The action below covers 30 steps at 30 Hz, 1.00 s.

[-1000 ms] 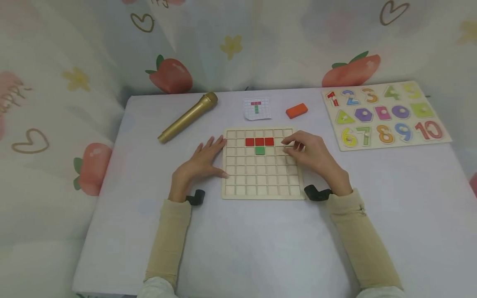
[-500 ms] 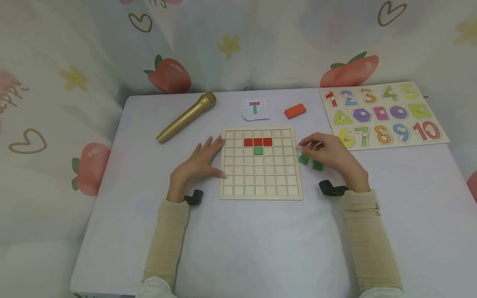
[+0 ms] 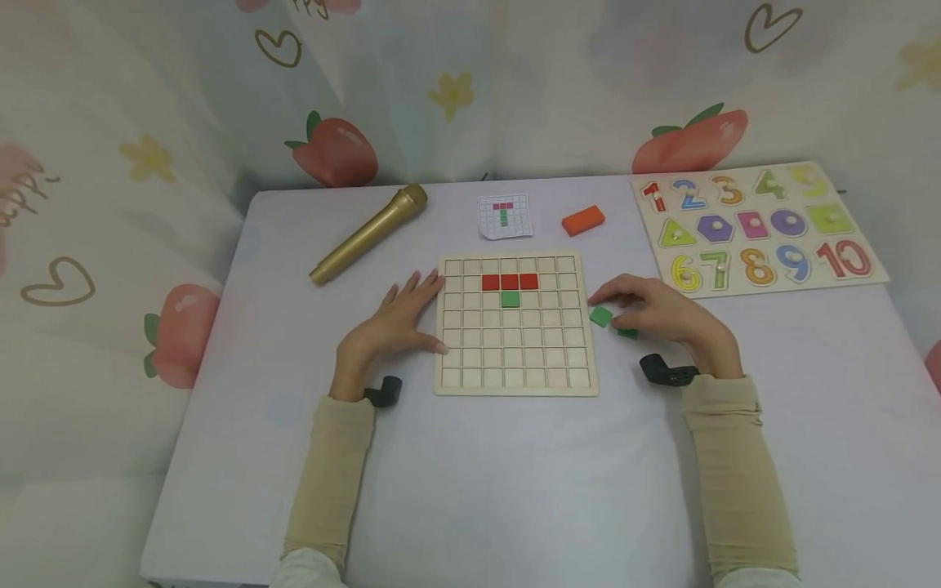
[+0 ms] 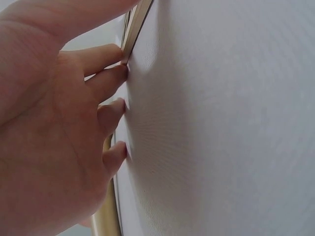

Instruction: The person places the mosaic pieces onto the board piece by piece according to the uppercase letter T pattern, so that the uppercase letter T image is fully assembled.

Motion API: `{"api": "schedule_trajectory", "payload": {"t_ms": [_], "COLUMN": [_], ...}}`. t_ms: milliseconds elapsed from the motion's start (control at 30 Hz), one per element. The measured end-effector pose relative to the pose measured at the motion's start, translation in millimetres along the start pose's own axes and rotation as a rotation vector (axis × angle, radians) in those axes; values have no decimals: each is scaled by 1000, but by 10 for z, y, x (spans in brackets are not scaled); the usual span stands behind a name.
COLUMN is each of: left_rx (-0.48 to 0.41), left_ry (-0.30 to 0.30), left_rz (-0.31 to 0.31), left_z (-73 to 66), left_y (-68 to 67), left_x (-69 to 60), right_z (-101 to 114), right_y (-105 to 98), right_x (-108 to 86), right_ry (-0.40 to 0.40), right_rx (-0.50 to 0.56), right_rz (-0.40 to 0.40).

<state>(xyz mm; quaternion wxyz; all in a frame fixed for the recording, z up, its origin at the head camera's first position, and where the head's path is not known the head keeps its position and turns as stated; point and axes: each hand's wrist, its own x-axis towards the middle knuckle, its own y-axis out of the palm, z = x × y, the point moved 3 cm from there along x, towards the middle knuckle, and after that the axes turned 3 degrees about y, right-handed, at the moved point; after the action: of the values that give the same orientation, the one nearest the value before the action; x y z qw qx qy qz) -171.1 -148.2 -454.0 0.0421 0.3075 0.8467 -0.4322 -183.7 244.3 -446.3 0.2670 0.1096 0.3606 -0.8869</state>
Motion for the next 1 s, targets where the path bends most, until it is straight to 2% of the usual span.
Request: {"api": "schedule_trajectory", "payload": {"t_ms": [167, 467, 1000], "left_rx": [4, 10, 7], "left_ry": [-3, -14, -10], "left_rz": [3, 7, 1], "left_z": [-15, -14, -4], "left_y": [-5, -4, 3], "left_x": [-10, 0, 6], "right_z": [-15, -10, 19], "right_y": [14, 42, 14], "right_x": [26, 52, 41], "right_ry": [-5, 26, 24], "right_rx": [-14, -76, -74], "right_rz": [-22, -117, -128]}}
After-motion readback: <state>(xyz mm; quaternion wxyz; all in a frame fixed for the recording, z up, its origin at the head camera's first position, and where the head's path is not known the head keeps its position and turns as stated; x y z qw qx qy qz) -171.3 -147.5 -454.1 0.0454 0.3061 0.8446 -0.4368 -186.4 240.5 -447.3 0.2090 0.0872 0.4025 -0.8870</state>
